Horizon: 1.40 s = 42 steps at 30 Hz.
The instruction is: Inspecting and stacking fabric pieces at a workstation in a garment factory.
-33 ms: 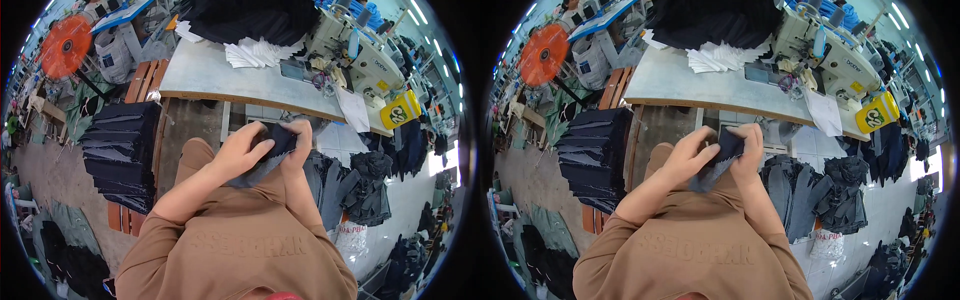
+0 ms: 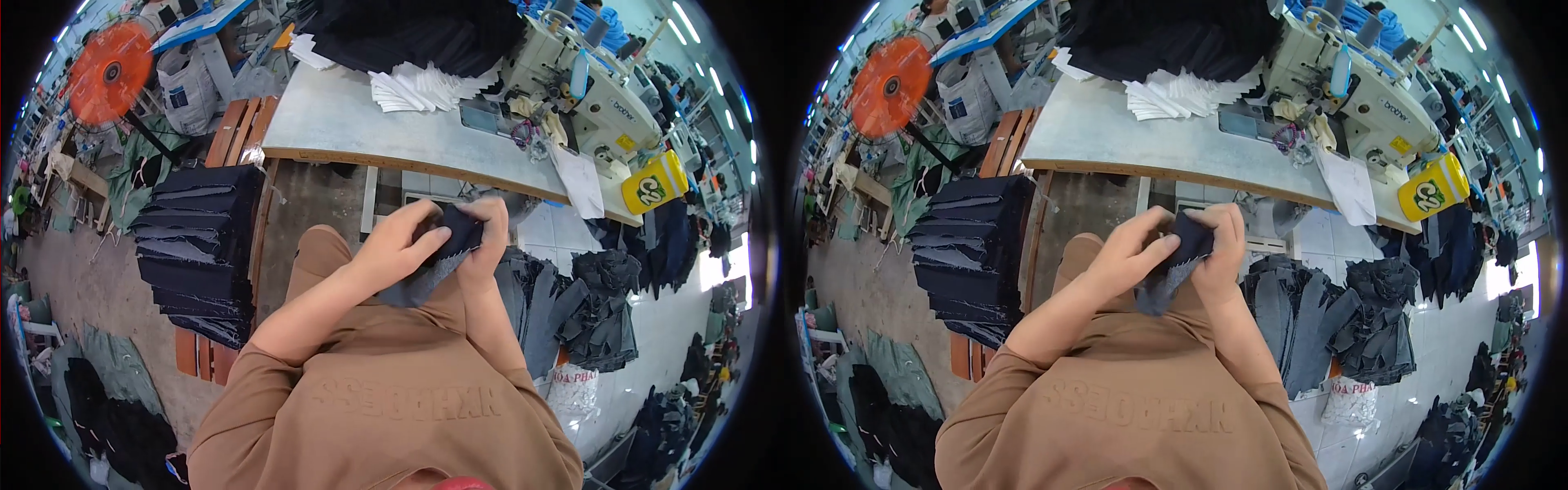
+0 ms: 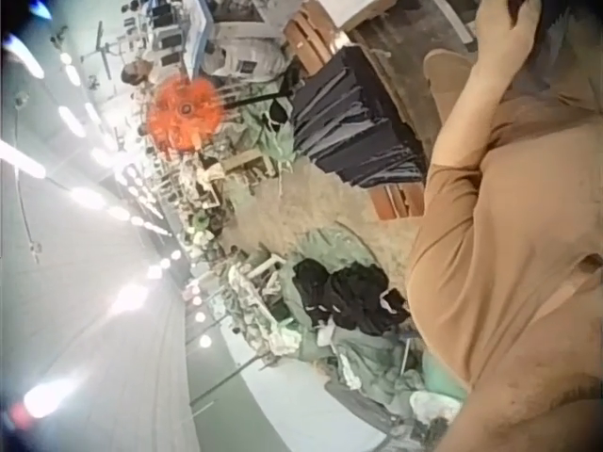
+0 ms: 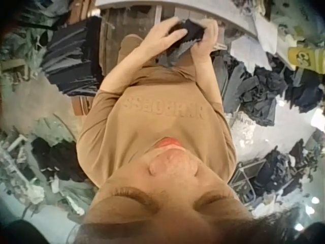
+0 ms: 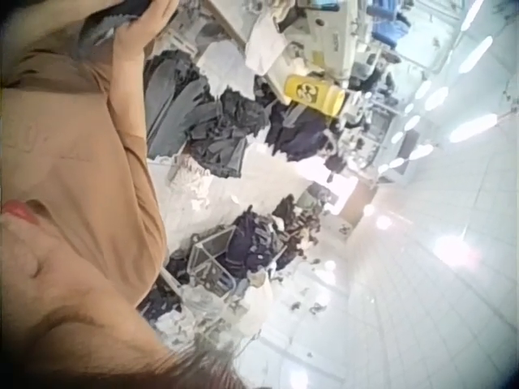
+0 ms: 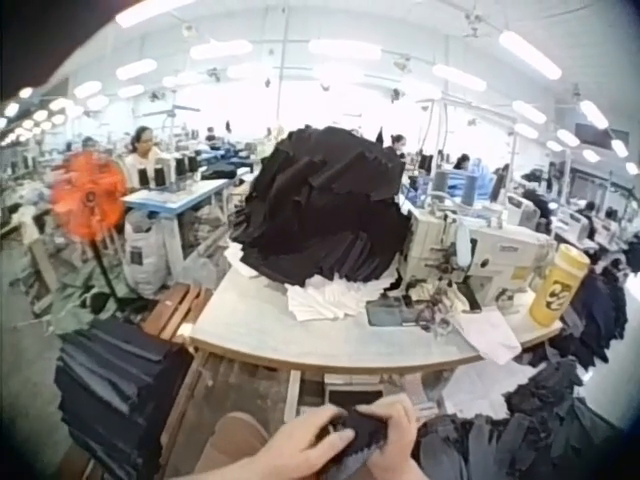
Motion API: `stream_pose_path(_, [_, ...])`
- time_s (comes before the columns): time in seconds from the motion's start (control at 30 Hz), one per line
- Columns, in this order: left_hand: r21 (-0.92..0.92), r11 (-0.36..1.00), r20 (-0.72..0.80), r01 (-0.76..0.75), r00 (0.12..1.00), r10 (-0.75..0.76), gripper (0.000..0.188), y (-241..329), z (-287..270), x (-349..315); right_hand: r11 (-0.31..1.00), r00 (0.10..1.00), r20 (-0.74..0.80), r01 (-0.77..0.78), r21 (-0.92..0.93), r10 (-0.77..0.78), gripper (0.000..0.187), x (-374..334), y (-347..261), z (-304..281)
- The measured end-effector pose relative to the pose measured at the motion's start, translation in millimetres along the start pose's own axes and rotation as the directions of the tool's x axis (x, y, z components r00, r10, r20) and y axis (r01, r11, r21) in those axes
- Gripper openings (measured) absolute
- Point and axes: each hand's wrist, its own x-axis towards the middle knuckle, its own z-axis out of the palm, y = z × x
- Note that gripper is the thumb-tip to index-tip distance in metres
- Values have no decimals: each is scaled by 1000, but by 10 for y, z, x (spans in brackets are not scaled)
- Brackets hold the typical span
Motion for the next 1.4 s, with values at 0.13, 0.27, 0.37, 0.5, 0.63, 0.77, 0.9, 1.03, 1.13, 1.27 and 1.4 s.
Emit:
stream_pose_path(0.13, [-74,993,49,88,995,-84,18,-68,10,7,998,989,143,-41,45,34,27,47,-42,-42])
stream_pose_path(0.27, [107,994,57,-36,998,30,20,-84,-12,-47,996,933,353,-85,28,70,29,75,13,-166])
stream_pose_path(0.37, [381,875,-38,-298,941,337,17,-60,64,-56,999,934,356,-7,-43,21,29,38,45,-176])
stream_pose_path(0.5, [400,853,-23,-336,927,376,15,-45,92,-28,991,979,194,83,-107,-61,32,-23,45,-104])
stream_pose_path(0.63, [159,983,18,-91,996,89,15,-42,17,22,997,993,115,33,-74,-25,35,-7,43,-114])
stream_pose_path(0.77, [156,985,69,-71,996,61,13,-41,-24,52,960,950,258,224,-170,-176,31,53,86,-196])
stream_pose_path(0.9, [273,948,70,-162,986,148,12,-23,21,38,946,936,283,268,-184,-210,28,61,94,-220])
stream_pose_path(1.03, [404,868,43,-290,953,299,14,13,38,17,946,952,227,252,-205,-205,25,54,54,-175])
stream_pose_path(1.13, [231,959,95,-164,985,145,18,45,-55,26,962,965,161,232,-146,-209,22,82,18,-154])
stream_pose_path(1.27, [-31,999,220,45,975,-37,22,76,-237,80,973,941,270,226,-51,-204,19,136,4,-180])
stream_pose_path(1.4, [106,992,342,-65,939,25,18,90,-329,115,992,885,449,114,48,-123,17,166,30,-283])
